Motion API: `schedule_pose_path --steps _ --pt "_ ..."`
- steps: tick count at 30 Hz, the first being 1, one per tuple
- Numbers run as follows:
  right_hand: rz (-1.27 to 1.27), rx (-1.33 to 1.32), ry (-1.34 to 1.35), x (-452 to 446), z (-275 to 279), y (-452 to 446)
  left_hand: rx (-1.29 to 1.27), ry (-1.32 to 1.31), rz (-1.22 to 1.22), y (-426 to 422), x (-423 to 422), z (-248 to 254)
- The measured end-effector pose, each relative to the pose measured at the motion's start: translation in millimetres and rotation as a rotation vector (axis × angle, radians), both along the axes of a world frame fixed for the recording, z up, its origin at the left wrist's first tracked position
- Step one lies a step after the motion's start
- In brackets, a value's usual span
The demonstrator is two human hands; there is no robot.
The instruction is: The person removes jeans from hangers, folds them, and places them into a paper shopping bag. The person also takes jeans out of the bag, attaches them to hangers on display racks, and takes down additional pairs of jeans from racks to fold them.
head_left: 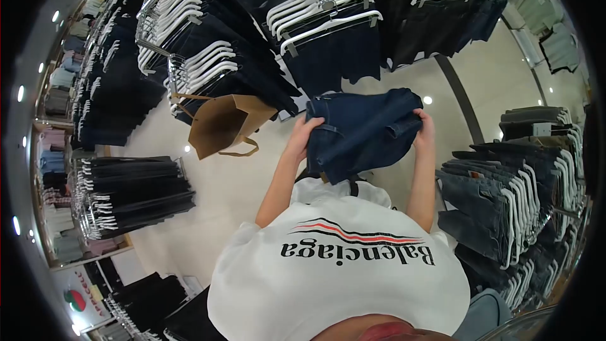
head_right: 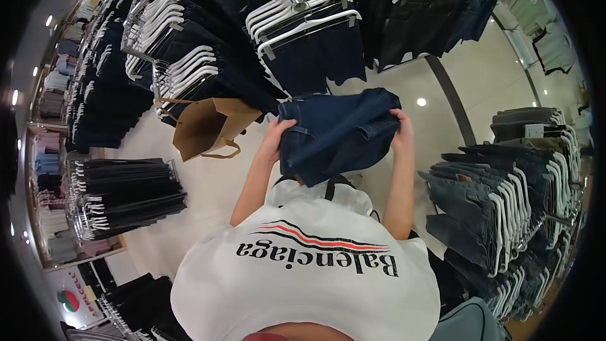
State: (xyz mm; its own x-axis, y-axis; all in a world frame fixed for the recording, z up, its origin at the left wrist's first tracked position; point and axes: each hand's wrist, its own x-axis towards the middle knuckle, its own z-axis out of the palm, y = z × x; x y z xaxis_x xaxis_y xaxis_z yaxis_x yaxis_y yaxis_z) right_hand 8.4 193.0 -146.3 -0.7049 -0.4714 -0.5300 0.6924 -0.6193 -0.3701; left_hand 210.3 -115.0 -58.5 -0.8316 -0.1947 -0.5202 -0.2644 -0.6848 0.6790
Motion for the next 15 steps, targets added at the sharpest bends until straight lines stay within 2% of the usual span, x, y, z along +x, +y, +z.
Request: schedule_pose_path --steps 1,2,3,4,5,6,8,9,10,12,14,15 --pt "0.014 0.256 0.113 -10 -9 0 -0.183 0.032 0.021 3 -11 10" --pt "0.025 0.517 0.228 -20 -18 1 -0.192 0.027 0.017 2 -20 14" --pt "0.287 1.084 0.466 -35 -25 -2 -0.222 0.016 0.014 1 -31 15" --pt "0.106 1.371 0.869 -28 -22 -10 -0.247 0.007 0.007 4 -44 19" --pt "0.015 1.384 1.043 -24 -17 -13 -0.245 0.014 0.043 10 -58 22" --pt "-0.079 1.397 1.219 -15 24 -25 -0.232 0.019 0.024 15 -74 21" --pt "0.257 1.083 1.080 4 100 -48 -0.119 -0.008 0.109 23 -107 14" --pt "0.443 0.985 1.232 11 117 -59 -0.092 -0.064 0.089 19 -123 -12" --pt "0.640 0.871 1.374 16 127 -70 -0.062 -0.063 0.096 14 -137 -44" --pt "0.759 1.069 1.604 29 127 -98 0.408 -0.198 0.145 11 -170 -91" --pt "0.812 1.110 1.470 17 100 -116 0.506 -0.306 0.253 20 -191 -64" --pt "0.718 1.042 1.448 6 92 -123 0.506 -0.301 0.232 17 -196 -66"
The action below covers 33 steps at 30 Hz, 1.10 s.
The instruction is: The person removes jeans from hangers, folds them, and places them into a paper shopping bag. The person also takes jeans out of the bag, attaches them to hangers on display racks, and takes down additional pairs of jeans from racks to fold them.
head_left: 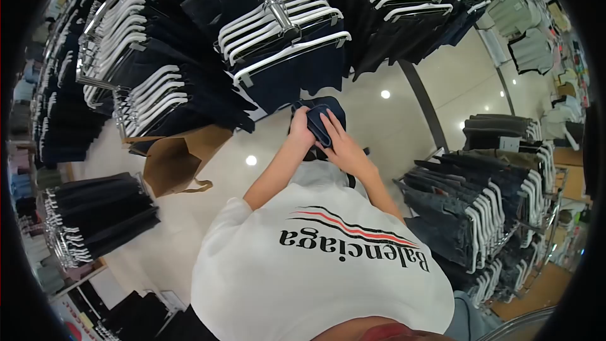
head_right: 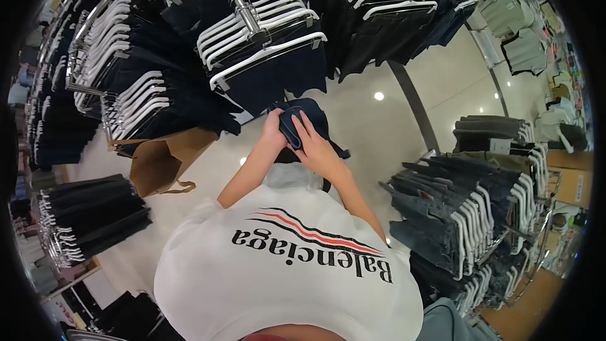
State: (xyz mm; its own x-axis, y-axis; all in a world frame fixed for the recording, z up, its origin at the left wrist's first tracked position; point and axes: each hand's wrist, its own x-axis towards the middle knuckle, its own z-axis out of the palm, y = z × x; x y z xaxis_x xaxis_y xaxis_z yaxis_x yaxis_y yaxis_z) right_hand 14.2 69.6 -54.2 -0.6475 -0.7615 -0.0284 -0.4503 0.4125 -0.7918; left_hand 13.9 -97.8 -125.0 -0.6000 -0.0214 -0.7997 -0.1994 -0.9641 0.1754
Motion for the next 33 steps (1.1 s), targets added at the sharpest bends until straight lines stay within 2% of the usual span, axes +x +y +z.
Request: schedule_pose_path --steps 2,4,5,7,8,9,11,12,13,15,17,18,19,21,23,24,25,27,28,29,30,32,33 --pt "0.032 -0.026 -0.042 -27 -13 0 0.015 -0.003 -0.001 -2 -6 -6" --pt "0.050 -0.129 -0.105 -53 -21 -2 -0.137 0.151 0.008 -2 -9 18" --pt "0.038 -0.127 -0.169 -65 -23 0 -0.129 0.139 0.024 -1 -9 24" --pt "-0.010 -0.194 -0.352 -84 -35 4 -0.129 0.341 -0.178 -2 -17 36" --pt "0.011 -0.194 -0.354 -95 -44 7 -0.358 0.348 -0.197 7 -23 42" --pt "-0.049 -0.264 -0.347 -105 -55 11 -0.601 0.460 -0.181 15 -25 47" --pt "-0.091 -0.339 -0.349 -126 -65 18 -1.105 0.634 -0.367 20 -33 40" --pt "-0.144 -0.329 -0.552 -134 -66 22 -1.277 0.625 -0.435 22 -35 36" --pt "-0.193 -0.315 -0.750 -145 -65 26 -1.290 0.606 -0.423 25 -34 34" --pt "-0.174 -0.291 -0.813 -160 -55 33 -1.266 0.467 -0.454 29 -26 33" --pt "-0.233 -0.325 -0.970 -167 -32 37 -1.280 0.458 -0.385 27 -14 28" --pt "-0.250 -0.389 -1.027 -176 -40 41 -1.396 0.368 -0.430 23 -5 33" --pt "-0.237 -0.381 -1.037 -192 -53 47 -1.507 0.273 -0.473 19 2 47" --pt "-0.225 -0.374 -0.916 -223 -74 57 -1.584 -0.136 -0.680 9 16 81" --pt "-0.302 -0.324 -0.935 -243 -63 64 -2.006 -0.273 -0.597 -7 37 55" --pt "-0.187 -0.298 -0.964 -253 -60 73 -2.128 -0.319 -0.593 -10 41 60" --pt "-0.054 -0.240 -1.023 -259 -37 81 -2.215 -0.378 -0.615 -16 46 55" --pt "-0.087 -0.184 -0.999 -263 -38 85 -2.235 -0.470 -0.725 -21 44 58" --pt "-0.097 -0.207 -0.977 -265 -45 83 -2.248 -0.465 -0.715 -21 38 60" --pt "-0.110 -0.226 -0.955 -266 -51 84 -2.446 -0.518 -0.610 -16 33 59" --pt "-0.149 -0.240 -1.019 -256 -27 84 -2.636 -0.571 -0.495 -10 30 59" --pt "-0.235 -0.276 -1.006 -235 -3 81 -2.566 -0.401 -0.377 12 15 65" --pt "-0.250 -0.312 -1.020 -224 1 80 -2.418 -0.209 -0.318 32 8 72"
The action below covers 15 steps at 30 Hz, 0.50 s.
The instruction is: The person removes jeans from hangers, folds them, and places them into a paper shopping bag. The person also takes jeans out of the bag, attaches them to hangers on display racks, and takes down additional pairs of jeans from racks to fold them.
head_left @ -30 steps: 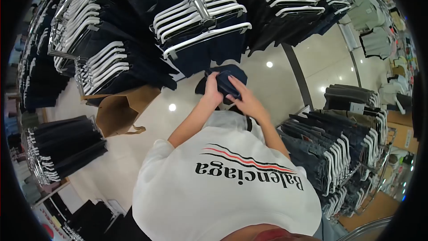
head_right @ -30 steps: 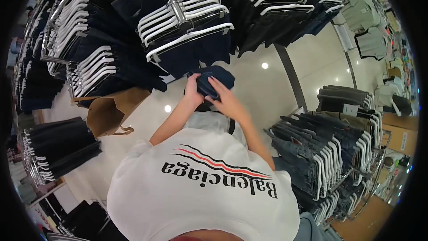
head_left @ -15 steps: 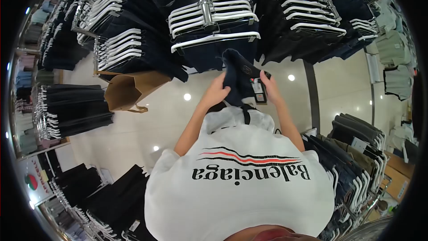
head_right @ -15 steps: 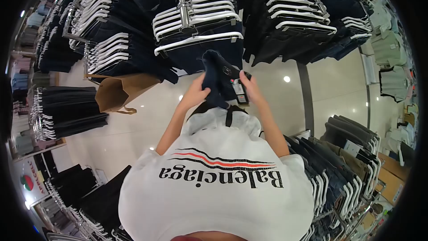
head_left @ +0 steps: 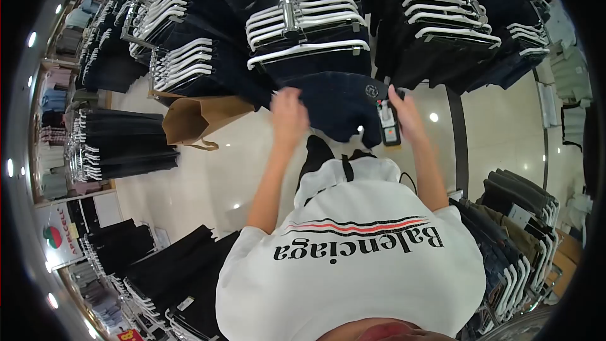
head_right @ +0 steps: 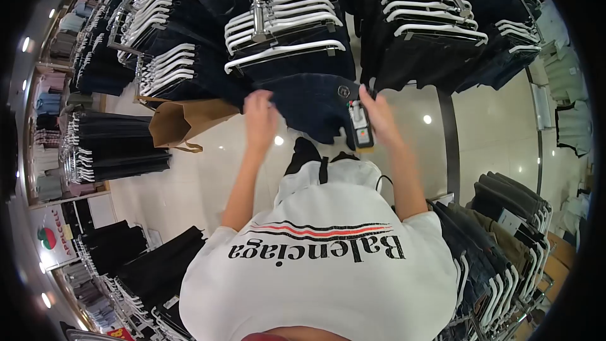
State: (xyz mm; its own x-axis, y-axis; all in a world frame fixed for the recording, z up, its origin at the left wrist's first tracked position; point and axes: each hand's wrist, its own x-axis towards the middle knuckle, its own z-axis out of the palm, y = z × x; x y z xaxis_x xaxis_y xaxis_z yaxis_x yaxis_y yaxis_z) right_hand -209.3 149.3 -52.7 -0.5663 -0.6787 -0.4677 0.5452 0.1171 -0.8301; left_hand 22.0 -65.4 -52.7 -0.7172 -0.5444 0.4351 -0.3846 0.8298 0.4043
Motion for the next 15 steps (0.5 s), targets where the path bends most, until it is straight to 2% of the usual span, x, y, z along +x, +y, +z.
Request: schedule_pose_path --steps 1,3,4,5,6,9,11,12,14,15 --pt "0.057 0.007 0.023 10 -8 0 0.226 0.145 -0.070 29 -11 1" --pt "0.089 0.137 0.318 44 -24 -13 0.550 0.178 -0.193 78 -21 19" --pt "0.211 0.239 0.477 57 -21 -19 0.733 0.126 -0.267 90 -21 27" --pt "0.384 0.282 0.306 71 11 -23 0.985 0.171 -0.290 104 -22 18" --pt "0.239 -0.019 0.615 101 9 -29 0.822 0.150 -0.294 110 -25 14" --pt "0.297 -0.099 0.637 129 -13 -35 0.945 0.229 -0.185 109 -17 28" --pt "0.316 -0.185 0.412 140 -19 -38 0.936 0.229 -0.109 93 -9 26" --pt "0.318 -0.198 0.408 146 -18 -41 0.925 0.225 -0.102 86 -6 26" --pt "0.186 -0.414 0.261 160 -10 -45 0.667 0.322 -0.195 73 0 29" --pt "0.180 -0.423 0.263 165 -6 -45 0.608 0.303 -0.200 71 2 46"
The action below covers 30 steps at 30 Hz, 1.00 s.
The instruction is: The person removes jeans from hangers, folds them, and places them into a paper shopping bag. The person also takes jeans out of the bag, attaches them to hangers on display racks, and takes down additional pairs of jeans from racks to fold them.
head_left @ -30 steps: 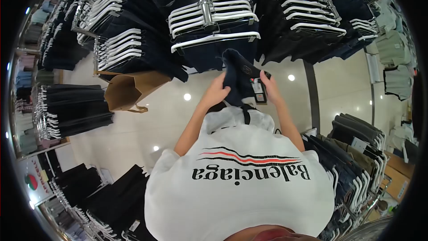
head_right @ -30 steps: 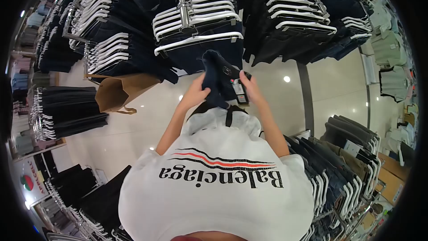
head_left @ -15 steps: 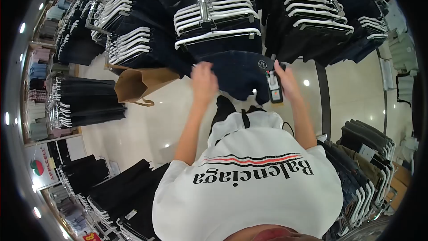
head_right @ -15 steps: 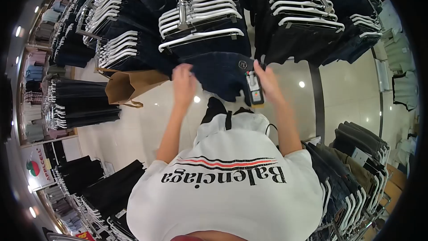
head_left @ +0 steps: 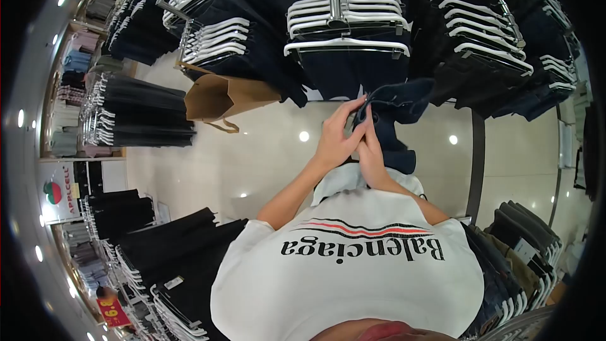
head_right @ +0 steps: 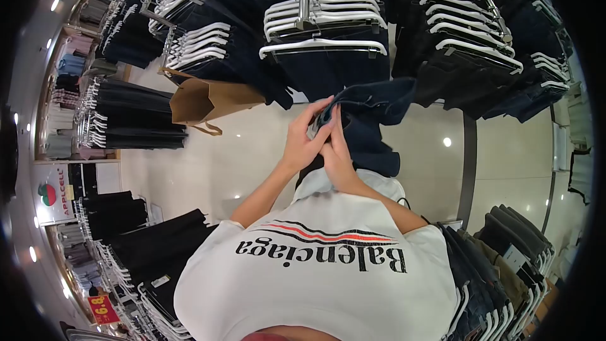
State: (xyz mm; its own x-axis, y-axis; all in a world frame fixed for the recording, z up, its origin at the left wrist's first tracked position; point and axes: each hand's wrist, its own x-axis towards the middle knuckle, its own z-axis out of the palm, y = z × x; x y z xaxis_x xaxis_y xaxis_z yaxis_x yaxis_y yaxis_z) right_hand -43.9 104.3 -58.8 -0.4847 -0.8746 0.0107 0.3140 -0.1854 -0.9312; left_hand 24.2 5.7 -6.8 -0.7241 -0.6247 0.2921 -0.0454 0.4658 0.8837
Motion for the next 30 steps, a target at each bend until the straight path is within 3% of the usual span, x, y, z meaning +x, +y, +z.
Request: schedule_pose_path --steps 2,6,9,11,13,15,17,19,21,24,27,30 --pt "-0.021 -0.036 0.197 7 5 1 -0.067 0.012 -0.011 -8 6 4" --pt "0.012 -0.067 0.334 3 8 3 -0.208 0.012 -0.020 -15 10 22" --pt "-0.227 -0.012 0.818 -14 10 5 -0.287 0.016 -0.008 -27 14 32" --pt "-0.593 -0.042 1.180 -28 2 0 -0.320 0.008 0.021 -34 19 37" --pt "-0.614 0.033 1.244 -43 5 -11 -0.407 -0.034 0.001 -43 26 40" --pt "-0.538 0.084 1.211 -53 -5 -23 -0.449 -0.053 0.016 -51 32 43" --pt "-0.046 0.377 0.988 -62 -57 -28 -0.530 -0.110 0.012 -60 43 47" --pt "0.011 0.414 1.015 -63 -120 -26 -0.599 -0.173 -0.005 -72 58 50" --pt "0.198 0.643 0.751 -68 -144 -39 -0.686 -0.234 0.082 -90 65 51" --pt "0.015 0.500 0.694 -50 -147 -43 -0.708 -0.277 0.125 -125 84 32" --pt "-0.026 0.675 0.579 -35 -144 -44 -0.690 -0.304 0.108 -152 101 22" --pt "0.060 0.698 0.707 -64 -224 -1 -0.625 -0.317 0.129 -180 121 3"
